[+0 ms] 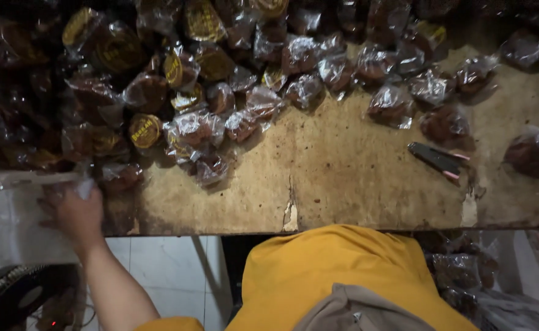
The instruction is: The person places several wrapped brown bakery items into a larger clear plastic bag and then secures the top of the larger bag using a manual stapler.
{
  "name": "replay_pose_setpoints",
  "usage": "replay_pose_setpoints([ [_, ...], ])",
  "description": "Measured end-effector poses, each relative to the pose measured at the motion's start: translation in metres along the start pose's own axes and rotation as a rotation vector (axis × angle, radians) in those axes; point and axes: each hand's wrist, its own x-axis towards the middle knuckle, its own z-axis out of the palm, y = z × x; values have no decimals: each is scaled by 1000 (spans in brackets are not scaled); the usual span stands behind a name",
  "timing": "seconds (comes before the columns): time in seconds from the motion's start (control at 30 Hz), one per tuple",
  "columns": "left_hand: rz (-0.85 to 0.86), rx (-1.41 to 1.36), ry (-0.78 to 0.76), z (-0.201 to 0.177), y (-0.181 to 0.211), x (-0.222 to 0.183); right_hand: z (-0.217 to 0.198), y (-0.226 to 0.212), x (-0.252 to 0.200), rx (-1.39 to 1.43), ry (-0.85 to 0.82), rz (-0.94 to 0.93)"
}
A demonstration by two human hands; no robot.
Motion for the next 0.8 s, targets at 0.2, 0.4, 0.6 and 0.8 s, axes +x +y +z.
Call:
replay_pose_setpoints([
  [0.2,223,186,203,12,-15,-13,-8,-74,-10,-155,-7,-27],
  [0.4,407,35,204,6,-21,-26,4,-53,-4,-123,41,-82],
  [0.6,61,135,-256,-86,44,-65,-11,-75,-12,-288,10,21],
  [0.8,594,565,456,-28,-59,-91,-6,-118,-19,-285,45,-29],
])
